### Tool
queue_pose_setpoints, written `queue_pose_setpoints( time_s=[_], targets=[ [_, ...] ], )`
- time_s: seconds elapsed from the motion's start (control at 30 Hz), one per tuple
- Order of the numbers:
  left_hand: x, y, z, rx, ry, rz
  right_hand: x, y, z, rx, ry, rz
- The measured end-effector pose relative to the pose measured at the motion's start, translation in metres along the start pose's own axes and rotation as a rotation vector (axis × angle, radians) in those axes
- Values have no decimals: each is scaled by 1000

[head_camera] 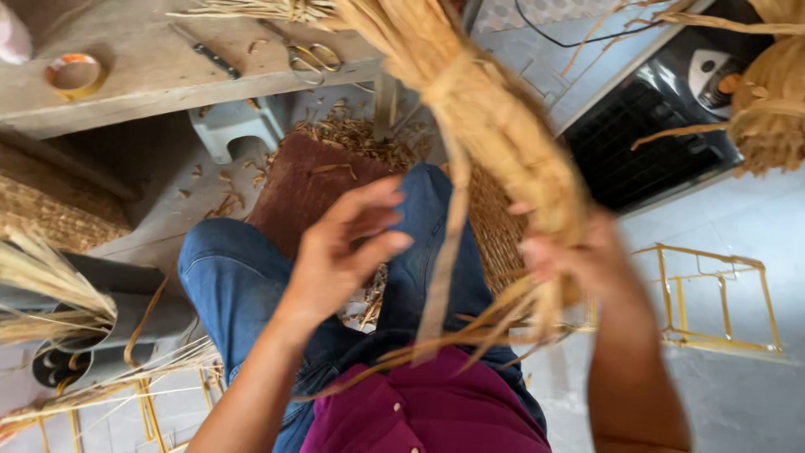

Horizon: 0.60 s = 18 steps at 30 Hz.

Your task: The person gathers dried palm leaf strips into a bundle, aligns them by hand, and wraps a thin strip around the bundle to tie it. They then pick up scissors and trim the ends of the tied bundle, placing the finished bundle on the table.

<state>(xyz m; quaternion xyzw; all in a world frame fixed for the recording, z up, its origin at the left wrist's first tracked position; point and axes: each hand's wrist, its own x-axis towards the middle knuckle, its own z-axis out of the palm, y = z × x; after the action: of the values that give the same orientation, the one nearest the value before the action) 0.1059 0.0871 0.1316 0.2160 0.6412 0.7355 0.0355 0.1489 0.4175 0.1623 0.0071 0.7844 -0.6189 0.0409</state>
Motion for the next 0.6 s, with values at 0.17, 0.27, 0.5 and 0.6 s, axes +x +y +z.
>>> queue_pose_setpoints(
  time_s=[0.17,0.27,0.5,0.6],
  targets=[
    [-35,-36,-59,-97,307,-225,-9,1,-97,-224,289,15],
    [-64,-65,-73,-75,428,-272,20,69,-121,-338,325,155],
    [-108,-104,-87,-81,441,-416,58,249,-70,-899,32,655],
    [-116,-102,-97,-58,471,-418,54,263,-66,-984,48,627]
  ],
)
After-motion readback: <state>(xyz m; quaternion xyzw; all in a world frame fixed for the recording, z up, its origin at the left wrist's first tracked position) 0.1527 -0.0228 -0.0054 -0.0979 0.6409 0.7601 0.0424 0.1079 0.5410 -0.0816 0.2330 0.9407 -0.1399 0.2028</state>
